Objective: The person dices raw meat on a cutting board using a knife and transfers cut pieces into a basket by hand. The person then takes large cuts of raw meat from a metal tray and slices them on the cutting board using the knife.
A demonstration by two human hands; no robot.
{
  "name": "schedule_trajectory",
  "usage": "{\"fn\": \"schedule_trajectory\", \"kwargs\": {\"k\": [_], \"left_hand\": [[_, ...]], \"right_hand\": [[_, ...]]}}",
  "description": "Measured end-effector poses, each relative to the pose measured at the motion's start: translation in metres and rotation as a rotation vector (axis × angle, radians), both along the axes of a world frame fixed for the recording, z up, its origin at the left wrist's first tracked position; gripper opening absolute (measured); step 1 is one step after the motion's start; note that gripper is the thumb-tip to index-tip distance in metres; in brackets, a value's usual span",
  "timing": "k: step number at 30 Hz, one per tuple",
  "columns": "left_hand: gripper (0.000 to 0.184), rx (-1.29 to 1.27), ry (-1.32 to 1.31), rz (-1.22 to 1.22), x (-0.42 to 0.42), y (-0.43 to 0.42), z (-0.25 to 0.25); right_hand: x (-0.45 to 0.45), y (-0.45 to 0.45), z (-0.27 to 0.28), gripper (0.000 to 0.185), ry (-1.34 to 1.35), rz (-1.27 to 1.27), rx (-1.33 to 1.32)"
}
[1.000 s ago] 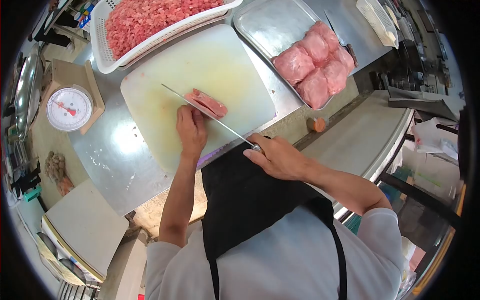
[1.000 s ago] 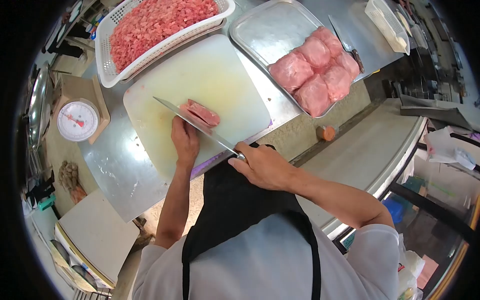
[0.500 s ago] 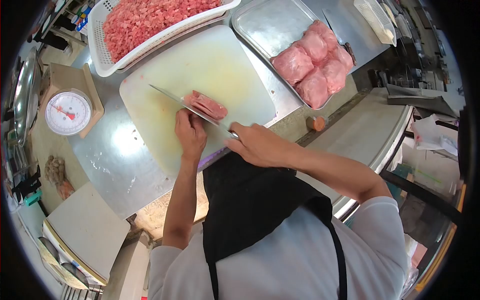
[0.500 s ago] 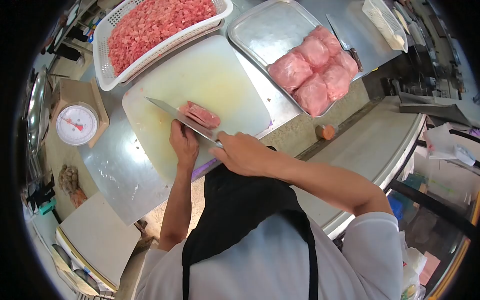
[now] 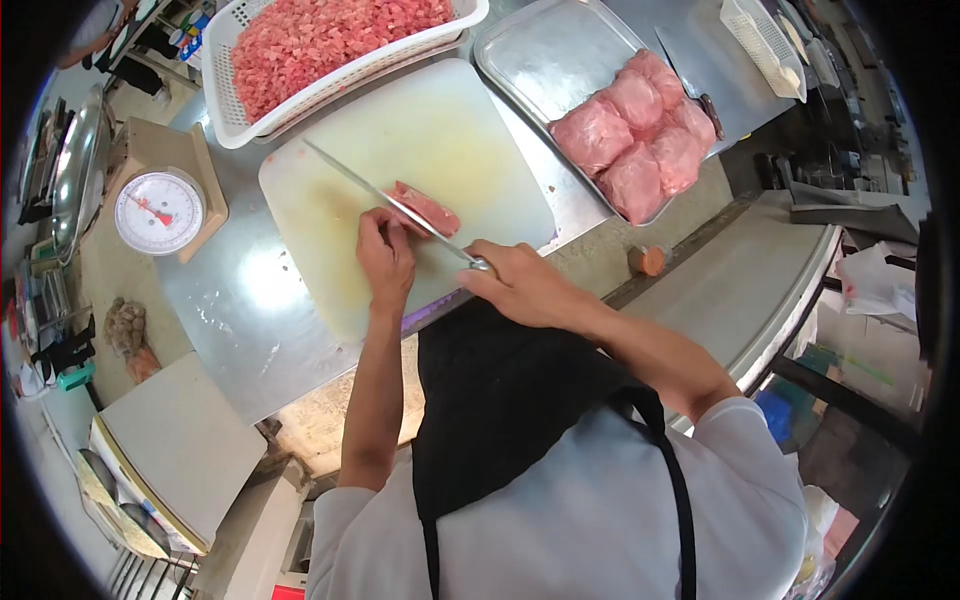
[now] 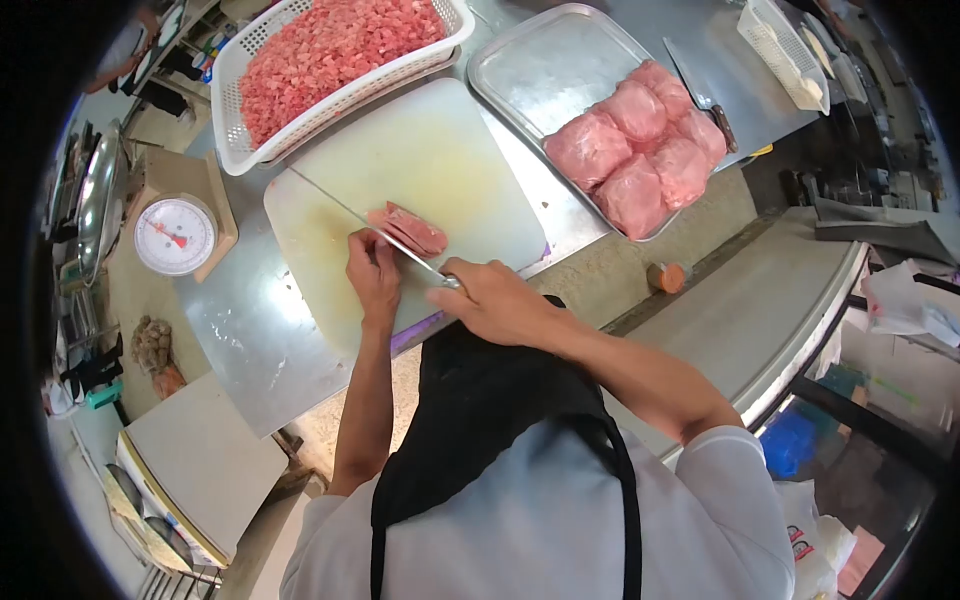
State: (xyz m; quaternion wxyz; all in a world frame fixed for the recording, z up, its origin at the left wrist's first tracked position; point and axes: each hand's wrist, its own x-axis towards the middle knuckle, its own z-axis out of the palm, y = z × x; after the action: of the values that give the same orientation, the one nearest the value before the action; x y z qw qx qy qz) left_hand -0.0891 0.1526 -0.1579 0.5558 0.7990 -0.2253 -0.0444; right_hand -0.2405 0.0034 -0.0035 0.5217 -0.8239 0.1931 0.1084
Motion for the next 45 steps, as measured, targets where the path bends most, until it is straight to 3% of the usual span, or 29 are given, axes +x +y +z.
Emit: {"fn": "schedule_trajectory", "kwargs": {"k": [3, 6, 9, 15, 18, 21, 24, 25, 28, 30, 33, 36, 39, 42, 45], "left_hand": [[0.025, -0.046, 0.019, 0.038, -0.002, -0.006, 0.008], [0.040, 0.074, -0.038, -0.012, -0.009, -0.016, 0.033], [0.050, 0.383, -0.001, -0.055, -0.008, -0.010, 0.045], [0.040, 0.276, 0.155, -0.015, 0.000, 0.007, 0.036], [0.033, 0.209, 0.236, 0.141, 0.022, 0.023, 0.026], [0.030, 0.306, 0.204, 0.221, 0.052, 0.046, 0.043], [0.029, 0.560, -0.692, 0.270, 0.059, 0.050, 0.048], [0.028, 0.419, -0.464, 0.267, 0.051, 0.037, 0.059], [0.031, 0.453, -0.204, 0.049, 0.034, -0.008, 0.051], [0.037, 0.752, 0.019, 0.063, 0.009, -0.051, 0.076], [0.043, 0.500, 0.005, 0.081, 0.011, -0.052, 0.044], [0.038, 0.140, 0.499, 0.073, 0.015, -0.035, 0.034], [0.028, 0.396, -0.339, -0.006, 0.003, -0.019, 0.037], [0.020, 0.302, -0.320, -0.137, 0.003, -0.014, 0.037], [0.025, 0.349, -0.366, -0.130, 0.002, -0.019, 0.028]], "right_hand": [[-0.023, -0.018, 0.000, 0.048, -0.017, -0.082, -0.005], [-0.032, -0.035, -0.011, 0.049, 0.058, -0.129, -0.044], [-0.038, -0.045, -0.032, 0.050, 0.111, -0.142, -0.049], [-0.044, -0.052, -0.051, 0.053, 0.125, -0.158, 0.128], [-0.043, -0.059, -0.043, 0.055, 0.173, -0.184, 0.241], [-0.039, -0.068, -0.039, 0.055, 0.209, -0.192, 0.271], [-0.037, -0.070, -0.033, 0.052, 0.213, -0.195, 0.273], [-0.037, -0.068, -0.032, 0.052, 0.211, -0.201, 0.274], [-0.036, -0.061, -0.038, 0.051, 0.132, -0.206, 0.220], [-0.038, -0.052, -0.053, 0.049, -0.045, -0.191, 0.022], [-0.043, -0.050, -0.054, 0.046, -0.075, -0.161, -0.062], [-0.044, -0.055, -0.037, 0.043, 0.026, -0.131, -0.042], [-0.054, -0.059, -0.014, 0.042, 0.045, -0.097, -0.010], [-0.064, -0.056, 0.018, 0.043, 0.113, -0.049, 0.009], [-0.065, -0.046, 0.024, 0.044, 0.145, -0.013, 0.013]]}}
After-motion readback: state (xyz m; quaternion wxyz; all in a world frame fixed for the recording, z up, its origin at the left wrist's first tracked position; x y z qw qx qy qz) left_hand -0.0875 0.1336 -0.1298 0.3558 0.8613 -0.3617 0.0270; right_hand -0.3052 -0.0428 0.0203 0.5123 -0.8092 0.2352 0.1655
